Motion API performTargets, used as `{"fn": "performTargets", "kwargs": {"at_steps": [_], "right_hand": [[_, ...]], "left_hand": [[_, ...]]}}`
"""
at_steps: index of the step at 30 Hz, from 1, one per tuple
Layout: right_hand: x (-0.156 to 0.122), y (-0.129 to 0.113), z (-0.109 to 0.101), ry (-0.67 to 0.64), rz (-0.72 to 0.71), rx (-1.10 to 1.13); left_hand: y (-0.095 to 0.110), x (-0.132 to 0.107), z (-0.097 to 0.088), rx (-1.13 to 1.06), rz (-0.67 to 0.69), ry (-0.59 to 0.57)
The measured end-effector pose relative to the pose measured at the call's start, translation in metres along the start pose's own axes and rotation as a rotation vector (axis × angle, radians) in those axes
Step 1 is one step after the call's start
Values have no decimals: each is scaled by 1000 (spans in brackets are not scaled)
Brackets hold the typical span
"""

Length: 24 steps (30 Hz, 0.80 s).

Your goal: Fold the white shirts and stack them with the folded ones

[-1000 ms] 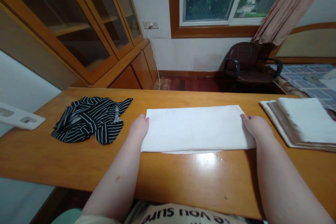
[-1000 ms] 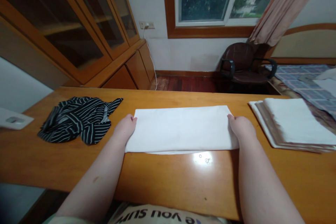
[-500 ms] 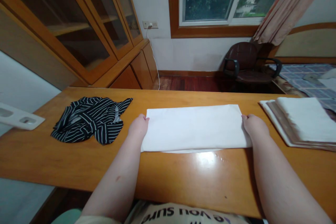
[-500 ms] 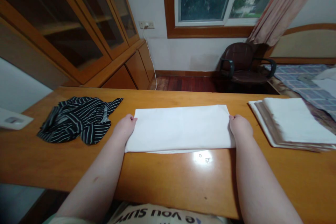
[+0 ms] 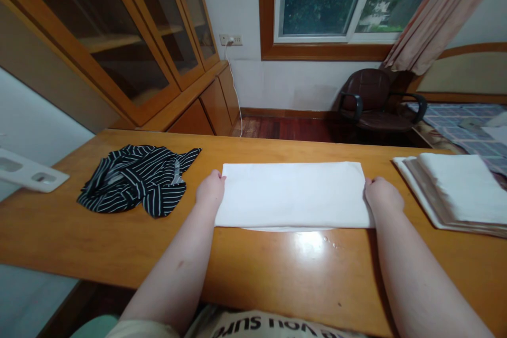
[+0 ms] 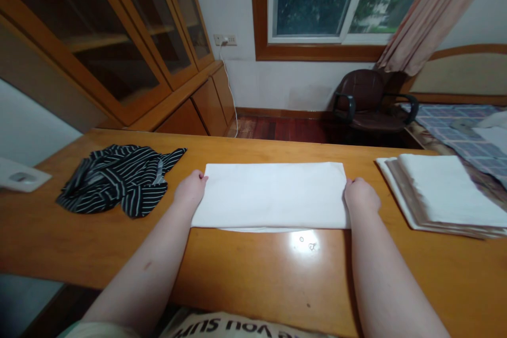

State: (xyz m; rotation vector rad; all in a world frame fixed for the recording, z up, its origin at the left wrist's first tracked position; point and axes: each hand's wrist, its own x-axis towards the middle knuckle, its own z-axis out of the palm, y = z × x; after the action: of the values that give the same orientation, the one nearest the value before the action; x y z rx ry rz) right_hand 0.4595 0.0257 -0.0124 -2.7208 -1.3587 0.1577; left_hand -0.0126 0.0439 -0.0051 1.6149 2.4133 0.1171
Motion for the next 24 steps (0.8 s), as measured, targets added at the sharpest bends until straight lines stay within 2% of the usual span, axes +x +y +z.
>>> {"fn": "performTargets", "kwargs": {"at_steps": [5,8,10,13,16,18,20,24], "right_hand": [[-2,-1,-4,7,23,38],[-5,-3,-12,116,8,99],[-10,-8,-17,213,-80,144],[-25,-24,-16,287,-358,202],[-46,-47,-2,209,-721,214],[-58,-60,11,110,-891,146],[-64,-69,23,35,-941,67],[-62,-71,34,-22,-915,-6]], "left_hand": [[1,0,-4,-53,49,71],[5,-11,-11,-69,143,167],[13,-23,-14,-46,222,220],[31,-44,-8,-5,367,217],[47,-55,10,45,517,121],[53,-55,23,85,556,37],[54,-50,33,111,564,-20],[53,-36,37,117,584,-20]]}}
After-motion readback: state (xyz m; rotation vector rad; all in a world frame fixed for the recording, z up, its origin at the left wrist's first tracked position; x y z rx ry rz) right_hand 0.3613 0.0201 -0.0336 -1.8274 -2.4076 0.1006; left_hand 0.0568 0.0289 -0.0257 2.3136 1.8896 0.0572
